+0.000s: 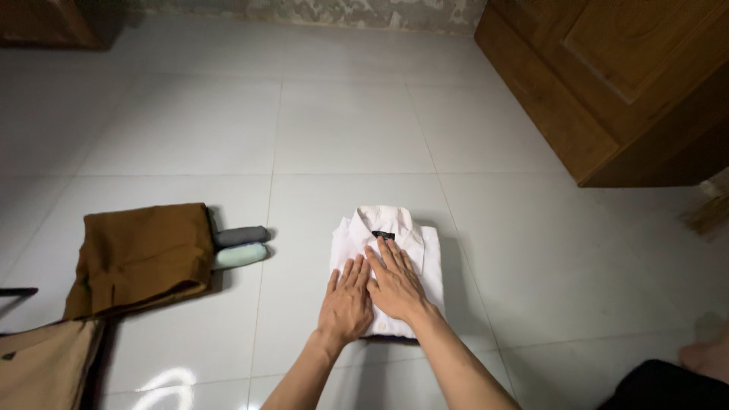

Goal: The person folds a white shirt, a beige t-shirt, a black t-shirt, and a maroon t-shirt, then stacks them. They also fold brown trousers and dark shorts, arranging all items into separate piles on the floor.

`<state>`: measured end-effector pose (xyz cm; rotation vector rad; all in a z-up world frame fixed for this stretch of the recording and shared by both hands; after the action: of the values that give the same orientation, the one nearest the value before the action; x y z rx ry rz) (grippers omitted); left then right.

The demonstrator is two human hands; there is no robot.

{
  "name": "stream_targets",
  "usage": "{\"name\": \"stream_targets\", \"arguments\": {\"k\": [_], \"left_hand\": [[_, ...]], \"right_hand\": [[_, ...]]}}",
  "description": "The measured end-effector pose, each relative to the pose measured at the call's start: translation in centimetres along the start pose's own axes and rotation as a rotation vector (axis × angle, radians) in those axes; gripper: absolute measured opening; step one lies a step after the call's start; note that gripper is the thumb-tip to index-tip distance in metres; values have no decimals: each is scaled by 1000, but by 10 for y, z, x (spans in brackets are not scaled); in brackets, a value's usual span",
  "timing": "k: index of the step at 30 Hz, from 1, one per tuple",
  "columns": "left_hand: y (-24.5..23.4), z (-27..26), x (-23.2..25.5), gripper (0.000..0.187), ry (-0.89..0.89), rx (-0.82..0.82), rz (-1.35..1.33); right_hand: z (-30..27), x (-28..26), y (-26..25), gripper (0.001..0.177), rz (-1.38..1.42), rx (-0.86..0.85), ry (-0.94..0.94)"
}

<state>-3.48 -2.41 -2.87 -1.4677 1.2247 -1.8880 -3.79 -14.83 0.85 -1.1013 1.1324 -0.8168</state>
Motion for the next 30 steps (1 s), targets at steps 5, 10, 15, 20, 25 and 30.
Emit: {"name": "stream_targets", "arguments": {"k": [5,10,15,20,25,30], "left_hand": [[0,-5,6,62,-24,-36,35],[-12,7,20,63,-79,-169,205],[-14,7,28,70,-60,-232,298],[-3,2,19,67,-70,-160,159],[2,4,12,61,-62,-144,80],[3,4,10,60,-67,-160,63]], "right_hand": [[-12,-9,-1,68,-132,149,60],[-13,3,12,70,-100,122,42],[-9,11,18,71,-124,58,62],[-11,9,16,69,-90,51,71],[-10,7,14,69,-109,44,72],[-8,6,10,71,-70,52,79]]}}
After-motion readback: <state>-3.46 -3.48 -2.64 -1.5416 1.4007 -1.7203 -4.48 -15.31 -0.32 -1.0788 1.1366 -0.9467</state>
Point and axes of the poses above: each hand's wrist, its own z-axis towards the middle knuckle, its own y-axis out of the palm, x = y × z, the point moved 4 cm from there along z, towards the middle knuckle, and after that the axes turned 12 degrees about -y, right-handed, at the moved point
